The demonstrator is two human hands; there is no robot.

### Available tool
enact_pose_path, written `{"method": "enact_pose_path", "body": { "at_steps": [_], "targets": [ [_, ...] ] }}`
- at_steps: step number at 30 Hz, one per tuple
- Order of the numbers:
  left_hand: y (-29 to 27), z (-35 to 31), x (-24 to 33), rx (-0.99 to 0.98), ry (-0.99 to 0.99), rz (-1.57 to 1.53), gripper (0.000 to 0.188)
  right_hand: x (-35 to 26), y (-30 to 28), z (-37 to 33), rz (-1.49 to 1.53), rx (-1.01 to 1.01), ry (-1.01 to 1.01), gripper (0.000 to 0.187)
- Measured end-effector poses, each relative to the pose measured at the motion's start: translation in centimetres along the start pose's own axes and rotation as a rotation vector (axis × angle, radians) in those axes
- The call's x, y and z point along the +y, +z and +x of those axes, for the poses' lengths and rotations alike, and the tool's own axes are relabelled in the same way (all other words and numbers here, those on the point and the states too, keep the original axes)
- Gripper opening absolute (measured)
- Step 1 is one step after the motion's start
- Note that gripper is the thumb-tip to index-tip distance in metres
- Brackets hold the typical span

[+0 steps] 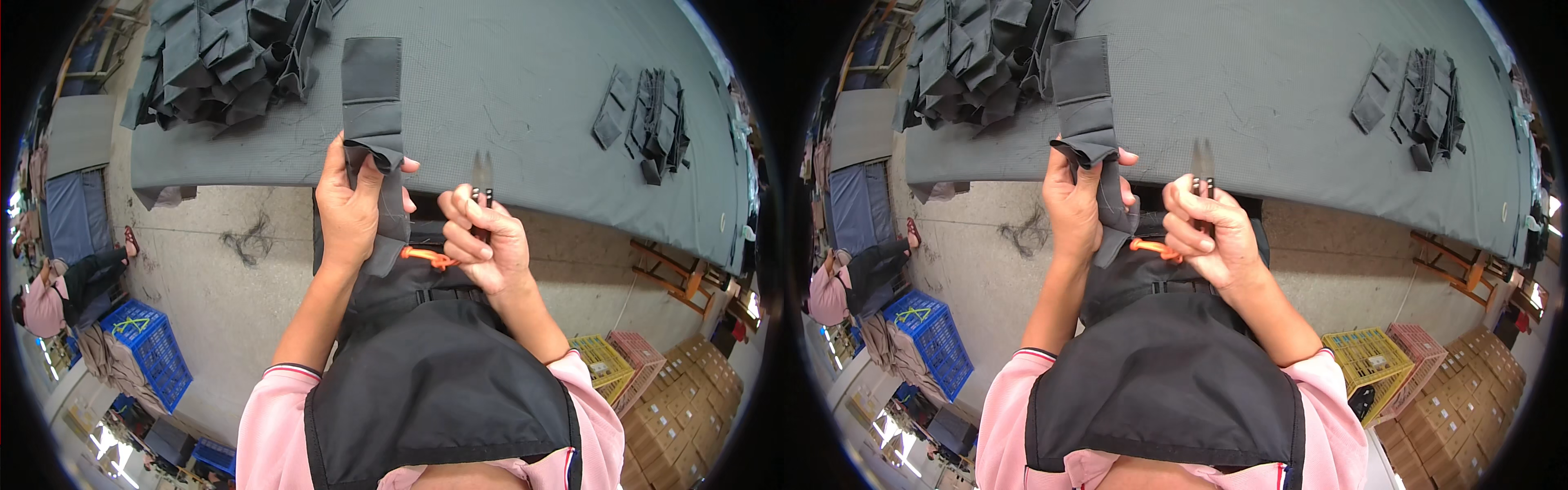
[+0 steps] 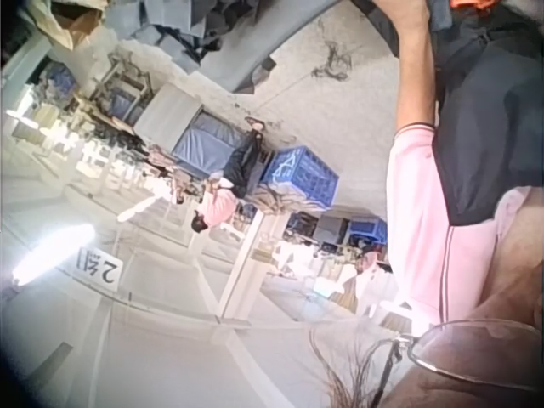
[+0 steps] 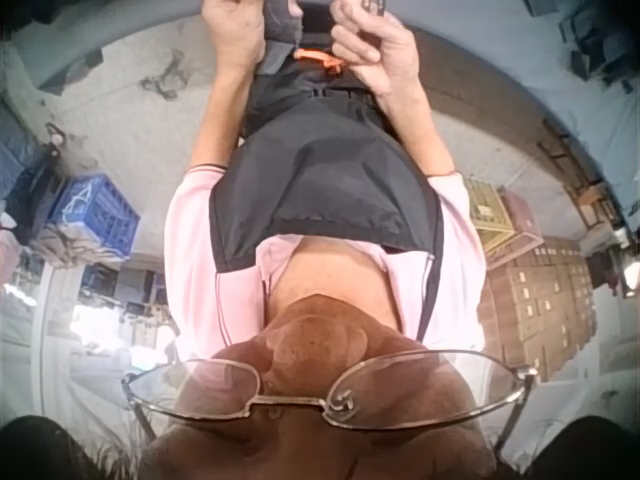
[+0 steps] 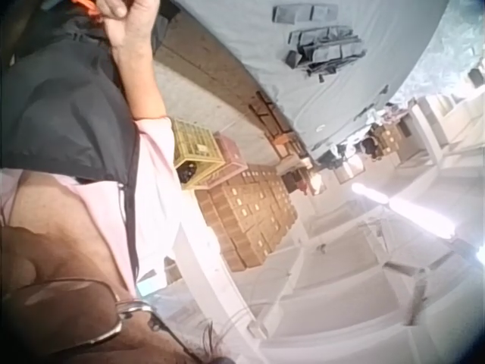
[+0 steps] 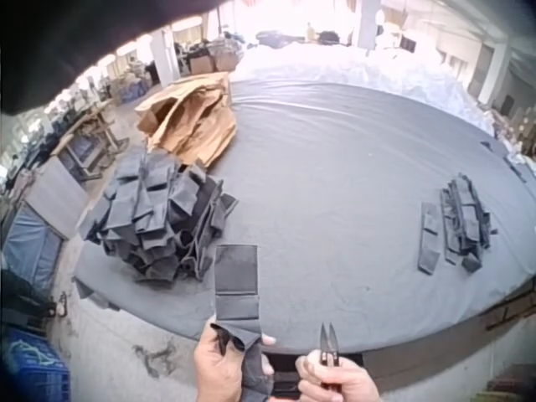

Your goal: Trimming excess threads and inspecting small black fabric components with snips.

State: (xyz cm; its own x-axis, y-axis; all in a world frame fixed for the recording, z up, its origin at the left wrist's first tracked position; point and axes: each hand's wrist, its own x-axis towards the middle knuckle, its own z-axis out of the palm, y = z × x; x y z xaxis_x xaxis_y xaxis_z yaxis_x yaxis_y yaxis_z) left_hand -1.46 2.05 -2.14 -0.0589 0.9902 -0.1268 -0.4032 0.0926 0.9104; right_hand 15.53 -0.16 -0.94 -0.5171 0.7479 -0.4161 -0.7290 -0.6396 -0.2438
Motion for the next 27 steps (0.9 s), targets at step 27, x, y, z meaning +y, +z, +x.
{"method": "enact_pose_path", "body": {
  "at_steps": [27],
  "targets": [
    [-0.2, -0.5, -0.2, -0.272, 0.040, 0.102, 0.038, 3.2, -0.7, -0.1, 0.200, 0.088, 0.228, 0.005]
  ]
}}
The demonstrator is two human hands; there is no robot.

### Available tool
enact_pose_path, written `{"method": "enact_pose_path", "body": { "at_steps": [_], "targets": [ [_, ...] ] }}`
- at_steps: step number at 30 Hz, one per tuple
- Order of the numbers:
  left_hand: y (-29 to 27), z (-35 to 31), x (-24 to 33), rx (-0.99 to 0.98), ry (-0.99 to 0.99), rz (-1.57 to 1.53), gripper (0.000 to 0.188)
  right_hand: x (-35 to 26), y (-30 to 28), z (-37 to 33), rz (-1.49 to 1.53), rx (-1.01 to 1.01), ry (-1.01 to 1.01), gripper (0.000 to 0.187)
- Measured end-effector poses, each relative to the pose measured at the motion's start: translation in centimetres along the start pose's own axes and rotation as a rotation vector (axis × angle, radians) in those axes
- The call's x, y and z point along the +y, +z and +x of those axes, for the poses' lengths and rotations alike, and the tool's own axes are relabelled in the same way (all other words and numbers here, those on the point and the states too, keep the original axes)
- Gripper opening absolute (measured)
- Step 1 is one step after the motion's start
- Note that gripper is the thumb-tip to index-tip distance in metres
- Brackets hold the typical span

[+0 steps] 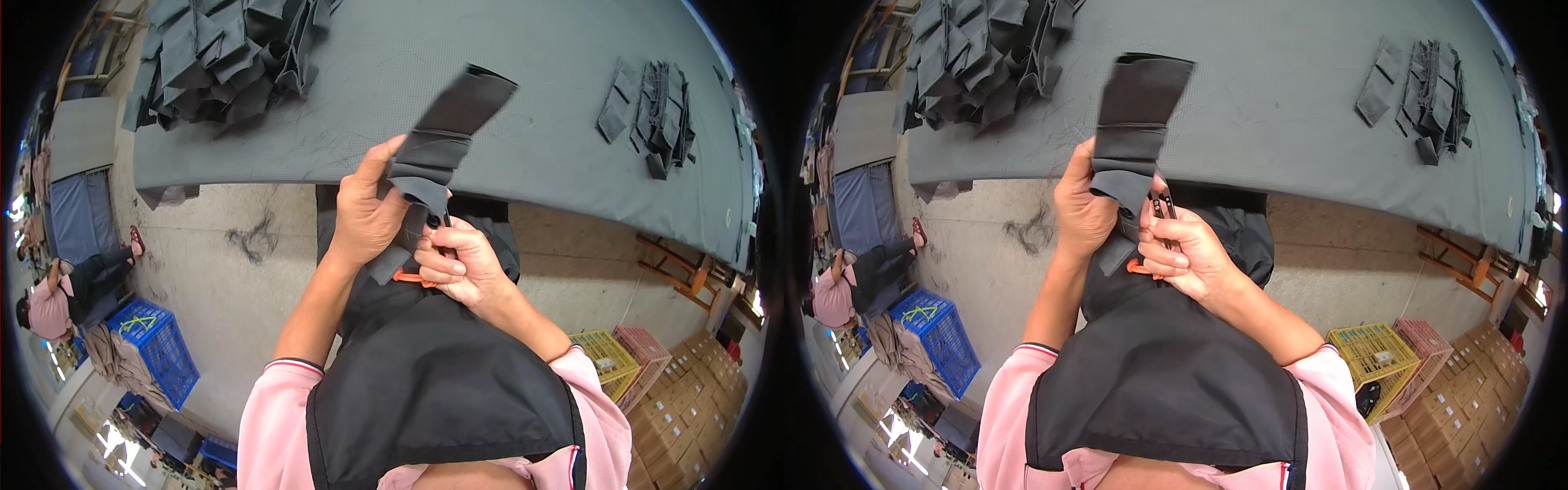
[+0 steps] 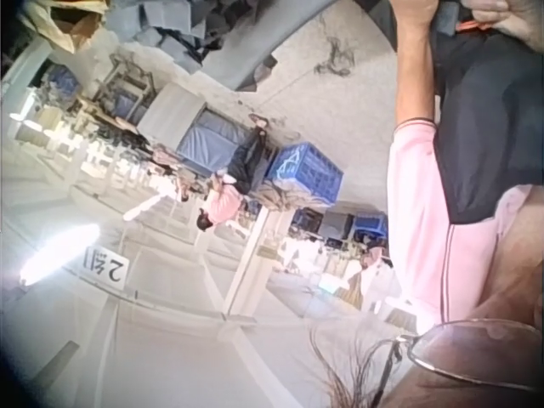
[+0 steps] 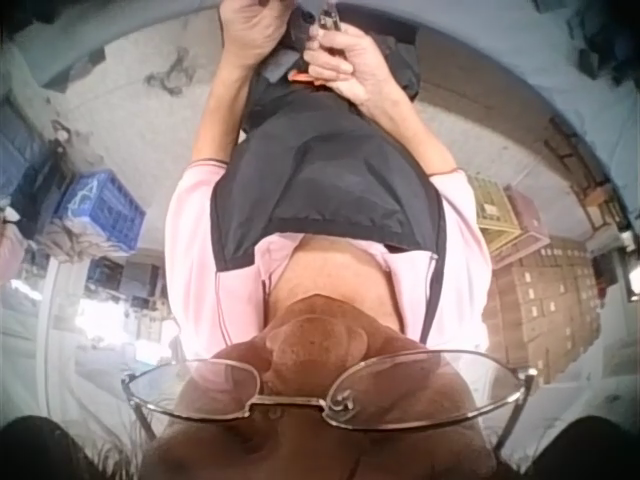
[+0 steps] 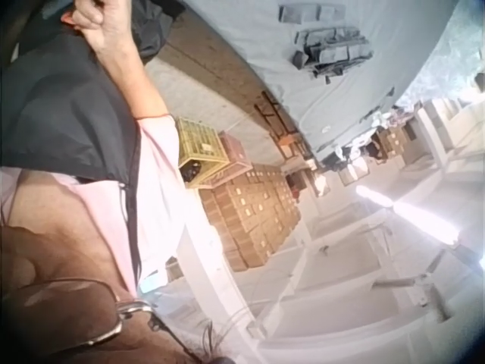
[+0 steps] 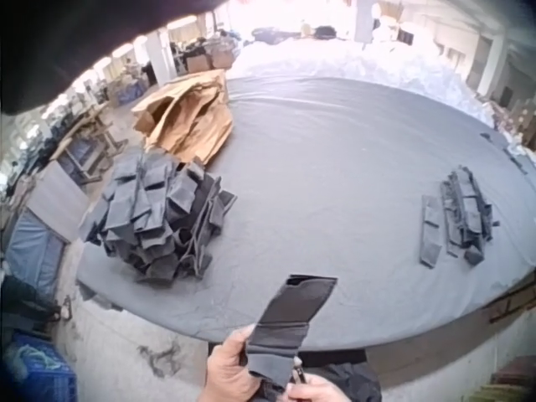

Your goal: Trimming excess threads and inspecting small black fabric components with snips.

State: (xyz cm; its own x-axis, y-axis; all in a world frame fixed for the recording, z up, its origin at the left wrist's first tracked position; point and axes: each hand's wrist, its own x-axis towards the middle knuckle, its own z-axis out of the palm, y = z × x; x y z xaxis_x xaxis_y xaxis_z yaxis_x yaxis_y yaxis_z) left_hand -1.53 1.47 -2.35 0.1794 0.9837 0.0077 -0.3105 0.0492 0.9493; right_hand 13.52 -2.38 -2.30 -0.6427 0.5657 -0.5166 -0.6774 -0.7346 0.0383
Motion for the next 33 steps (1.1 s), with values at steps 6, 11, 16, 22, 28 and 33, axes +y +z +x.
{"method": "enact_pose_path", "body": {
  "at_steps": [6, 11, 16, 22, 28, 33],
  "targets": [
    [-0.2, -0.2, -0.7, -0.017, 0.138, 0.202, 0.035, 0.5, -0.1, -0.6, 0.170, 0.026, 0.082, 0.011],
    [-0.1, -0.2, -0.5, 0.043, 0.415, 0.464, 0.046, 0.7, 0.3, -1.0, 0.267, 0.084, 0.055, 0.014],
    [0.0, 0.1, -0.2, -0.020, 0.677, 0.684, 0.058, 0.9, -0.3, -1.0, 0.447, 0.038, 0.064, 0.016],
    [0.5, 0.2, 0.2, -0.044, 0.778, 0.743, 0.057, 1.1, -2.0, -1.4, 0.393, -0.046, 0.064, 0.022],
    [0.5, 0.1, 0.9, -0.209, 0.712, 0.775, 0.051, 0.4, -0.7, -2.2, 0.481, 0.183, 0.082, 0.022],
    [1.0, 0.1, -0.4, 0.170, 0.450, 0.690, 0.051, -1.5, -1.2, -0.7, -0.401, 0.196, -0.356, 0.023]
  ]
}}
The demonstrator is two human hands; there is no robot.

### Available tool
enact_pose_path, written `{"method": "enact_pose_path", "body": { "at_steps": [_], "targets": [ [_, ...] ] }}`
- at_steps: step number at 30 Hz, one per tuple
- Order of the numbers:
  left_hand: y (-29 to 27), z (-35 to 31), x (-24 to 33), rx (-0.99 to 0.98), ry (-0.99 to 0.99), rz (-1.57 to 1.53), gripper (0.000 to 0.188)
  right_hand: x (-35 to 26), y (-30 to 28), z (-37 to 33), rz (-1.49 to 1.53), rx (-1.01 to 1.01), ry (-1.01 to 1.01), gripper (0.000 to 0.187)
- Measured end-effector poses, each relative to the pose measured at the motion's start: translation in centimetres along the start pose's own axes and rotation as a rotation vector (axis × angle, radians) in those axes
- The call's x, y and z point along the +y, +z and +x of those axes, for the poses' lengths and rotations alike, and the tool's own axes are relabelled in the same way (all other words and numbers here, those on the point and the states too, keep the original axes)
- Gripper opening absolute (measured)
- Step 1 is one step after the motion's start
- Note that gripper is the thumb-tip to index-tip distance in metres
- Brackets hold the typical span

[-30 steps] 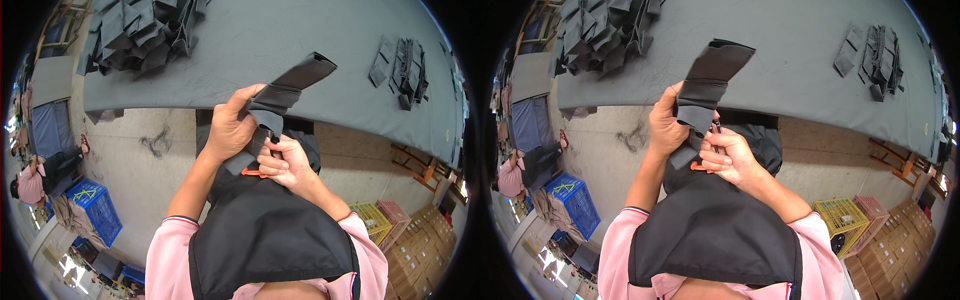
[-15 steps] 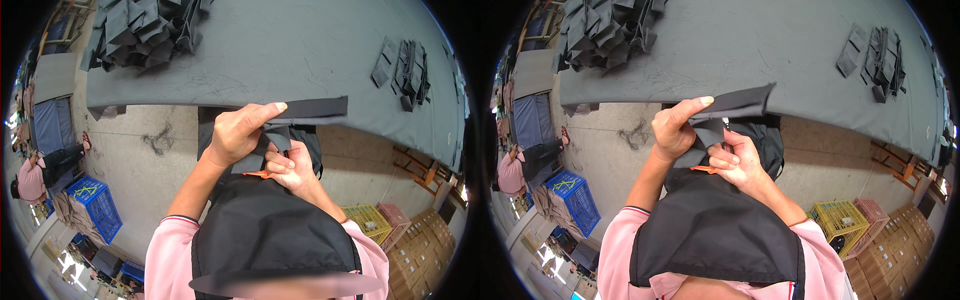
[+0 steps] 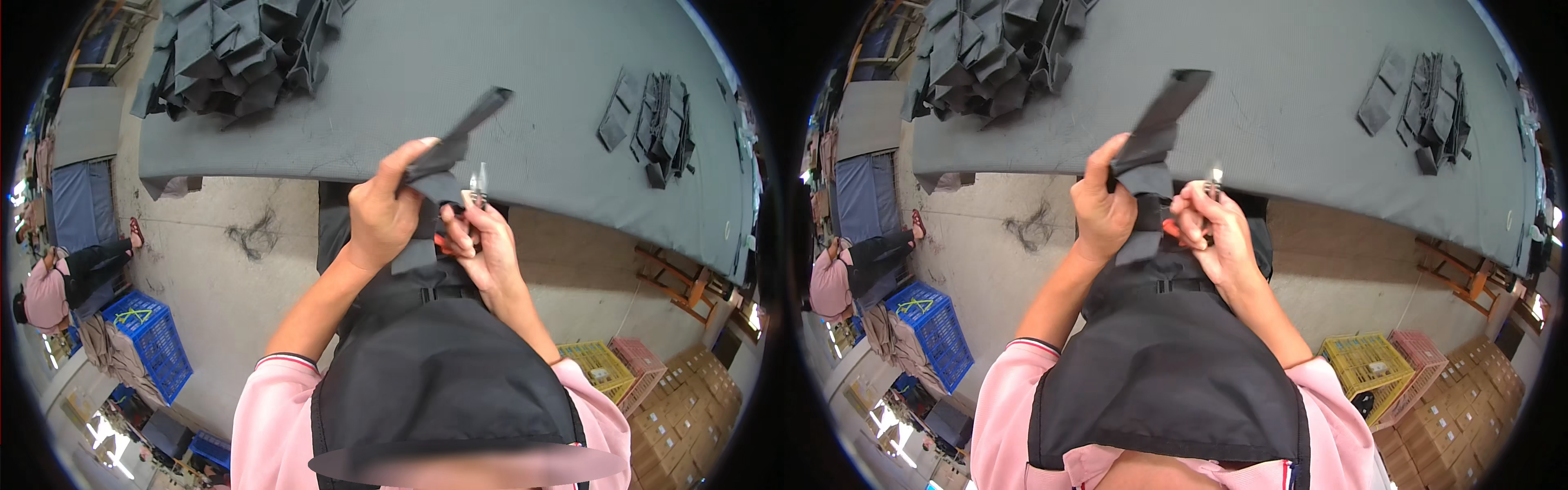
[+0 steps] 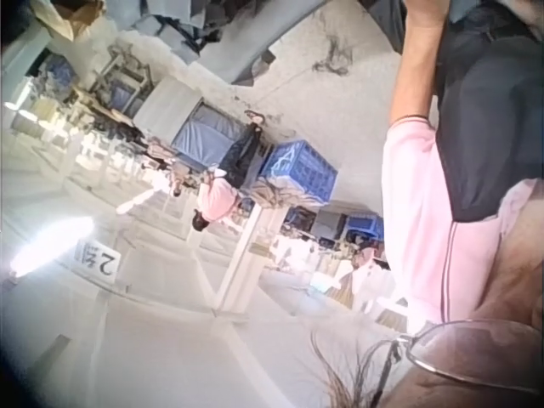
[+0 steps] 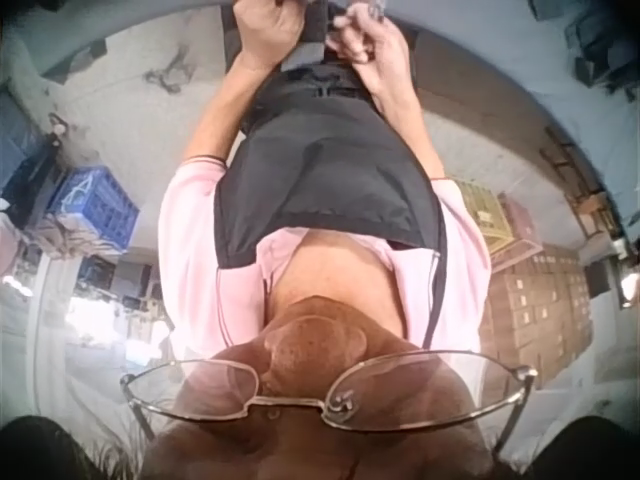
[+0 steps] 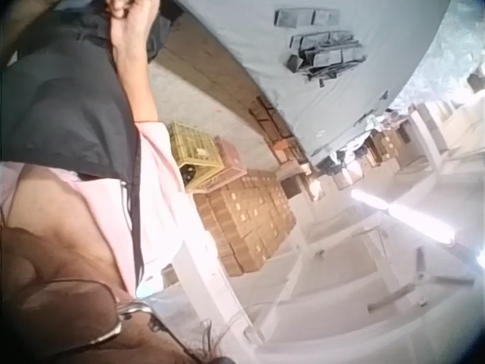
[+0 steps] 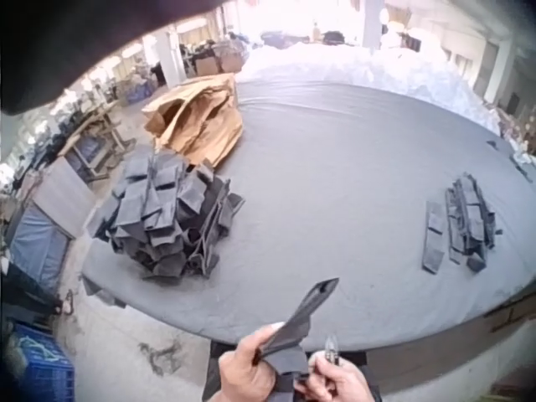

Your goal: Trimming excess threads and inspecting small black fabric components with snips.

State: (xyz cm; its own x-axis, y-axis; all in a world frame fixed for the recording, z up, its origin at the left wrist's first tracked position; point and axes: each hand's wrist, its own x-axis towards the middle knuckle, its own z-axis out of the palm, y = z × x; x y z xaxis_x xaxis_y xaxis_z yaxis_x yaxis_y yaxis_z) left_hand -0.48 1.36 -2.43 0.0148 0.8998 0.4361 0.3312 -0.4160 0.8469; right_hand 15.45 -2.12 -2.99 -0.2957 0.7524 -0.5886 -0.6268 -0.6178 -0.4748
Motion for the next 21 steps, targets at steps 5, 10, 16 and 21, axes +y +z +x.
{"method": "enact_pose_path", "body": {
  "at_steps": [5, 10, 16, 21],
  "targets": [
    [-0.2, -0.4, -2.2, 0.088, -0.348, -0.264, 0.038, -0.7, 1.2, -1.0, -1.073, 0.072, -0.934, 0.022],
    [-0.4, -0.2, -1.5, 0.102, -0.437, -0.363, 0.038, -1.7, 2.0, -1.4, -1.448, -0.024, -1.087, 0.041],
    [-0.5, 0.8, 0.2, 0.088, -0.446, -0.467, 0.035, -2.4, 1.7, -1.7, -1.607, -0.089, -1.093, 0.037],
    [-0.7, 0.2, -0.3, 0.074, -0.487, -0.528, 0.040, -2.0, 1.7, -1.4, -1.595, -0.121, -1.108, 0.038]
  ]
}}
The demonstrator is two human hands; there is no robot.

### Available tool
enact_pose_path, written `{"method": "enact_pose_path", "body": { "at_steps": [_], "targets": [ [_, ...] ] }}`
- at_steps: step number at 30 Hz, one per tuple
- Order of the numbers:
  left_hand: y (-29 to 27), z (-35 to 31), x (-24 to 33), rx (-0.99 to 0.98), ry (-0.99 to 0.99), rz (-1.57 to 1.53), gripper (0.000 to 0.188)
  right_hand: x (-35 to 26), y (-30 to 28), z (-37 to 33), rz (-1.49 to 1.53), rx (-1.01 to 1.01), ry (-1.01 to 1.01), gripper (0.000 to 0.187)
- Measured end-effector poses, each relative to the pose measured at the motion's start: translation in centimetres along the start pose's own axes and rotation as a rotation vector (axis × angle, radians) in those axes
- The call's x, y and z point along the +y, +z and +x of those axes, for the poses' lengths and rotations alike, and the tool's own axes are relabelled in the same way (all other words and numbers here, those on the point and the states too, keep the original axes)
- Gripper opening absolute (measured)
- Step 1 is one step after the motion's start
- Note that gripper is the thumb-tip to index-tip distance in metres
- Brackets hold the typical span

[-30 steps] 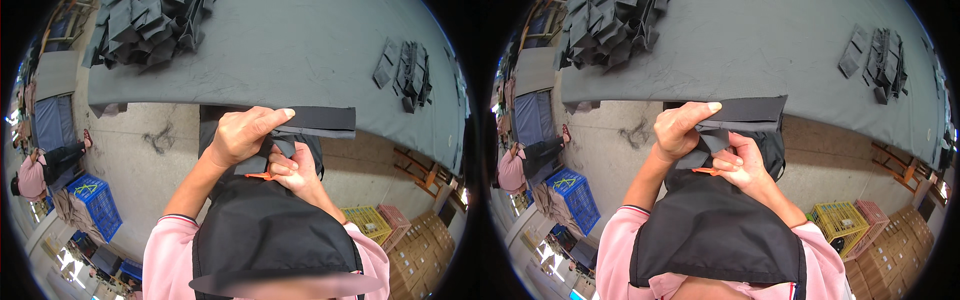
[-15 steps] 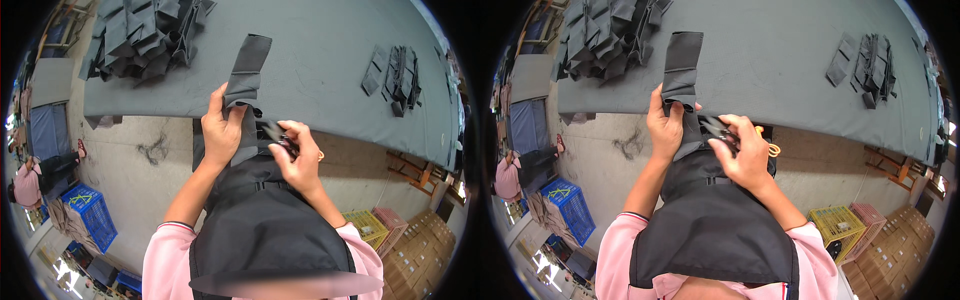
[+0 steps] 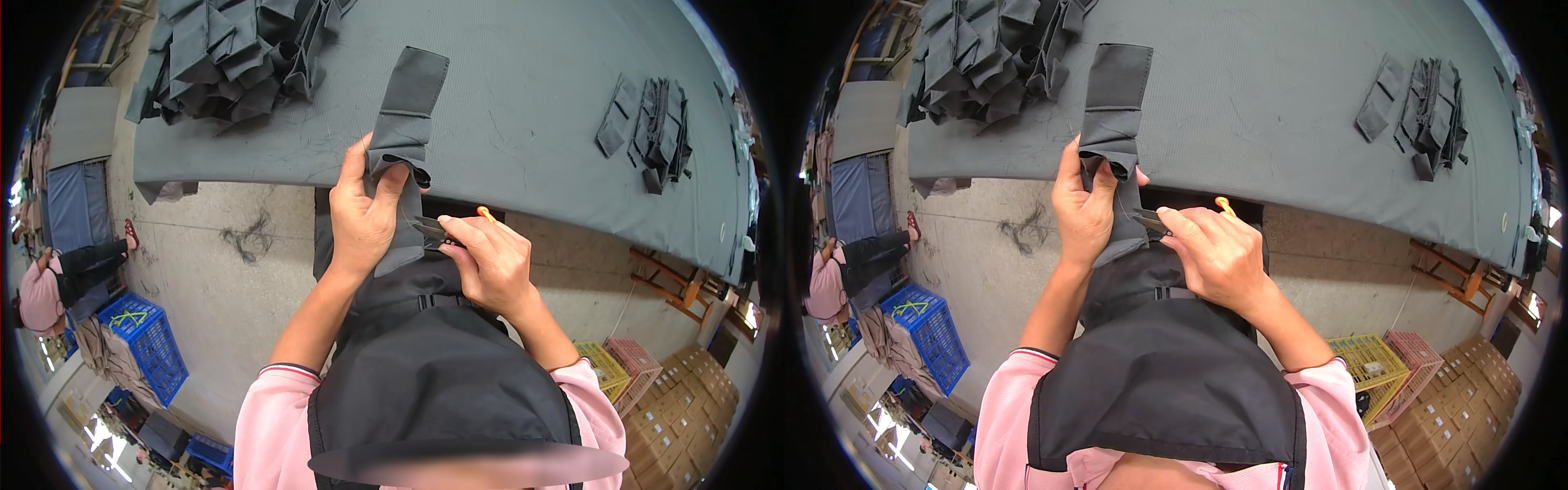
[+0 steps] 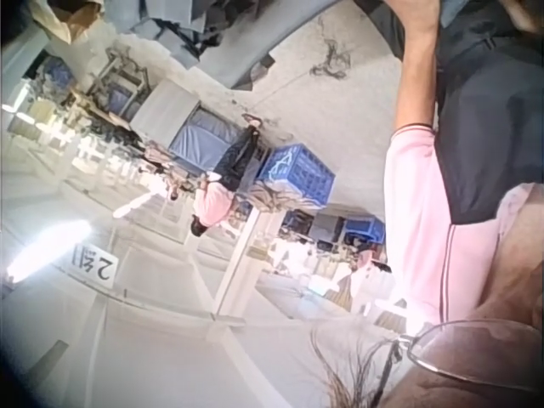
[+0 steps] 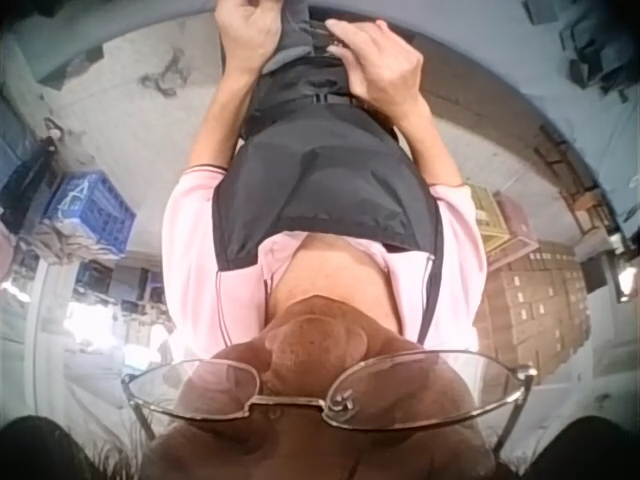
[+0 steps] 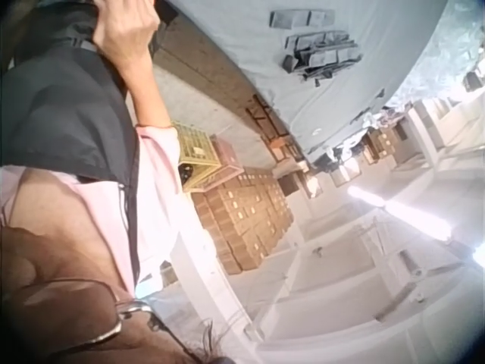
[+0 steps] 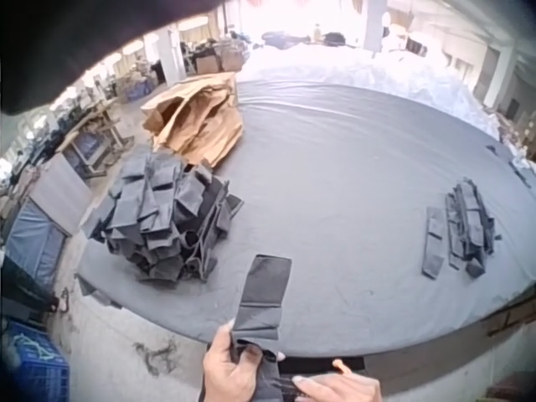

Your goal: Trimming excess threads and inspecting small black fabric components with snips.

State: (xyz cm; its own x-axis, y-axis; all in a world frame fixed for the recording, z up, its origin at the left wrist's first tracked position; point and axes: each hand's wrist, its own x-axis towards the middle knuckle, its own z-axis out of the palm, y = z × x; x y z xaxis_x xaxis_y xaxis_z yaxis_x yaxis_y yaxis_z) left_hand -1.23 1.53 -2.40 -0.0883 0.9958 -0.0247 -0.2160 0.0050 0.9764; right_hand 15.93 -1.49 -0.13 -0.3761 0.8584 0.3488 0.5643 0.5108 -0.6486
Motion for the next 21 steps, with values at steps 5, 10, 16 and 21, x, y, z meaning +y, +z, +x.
{"method": "enact_pose_path", "body": {
  "at_steps": [5, 10, 16, 21],
  "targets": [
    [-0.3, -0.2, -0.3, -0.006, 0.000, 0.043, 0.041, 0.5, 0.3, -0.6, 0.072, 0.053, -0.024, 0.033],
    [-0.2, -0.1, 0.1, 0.061, 0.088, 0.017, 0.033, -0.7, -0.9, -2.6, 0.280, 0.028, 0.234, 0.027],
    [-0.7, -0.4, 0.3, 0.043, 0.040, -0.043, 0.038, 0.1, 0.5, -2.8, 1.421, -0.165, 0.851, 0.024],
    [-0.6, -0.7, 0.1, 0.043, 0.027, -0.038, 0.039, 0.4, 1.2, -2.5, 1.572, -0.168, 0.932, 0.025]
  ]
}}
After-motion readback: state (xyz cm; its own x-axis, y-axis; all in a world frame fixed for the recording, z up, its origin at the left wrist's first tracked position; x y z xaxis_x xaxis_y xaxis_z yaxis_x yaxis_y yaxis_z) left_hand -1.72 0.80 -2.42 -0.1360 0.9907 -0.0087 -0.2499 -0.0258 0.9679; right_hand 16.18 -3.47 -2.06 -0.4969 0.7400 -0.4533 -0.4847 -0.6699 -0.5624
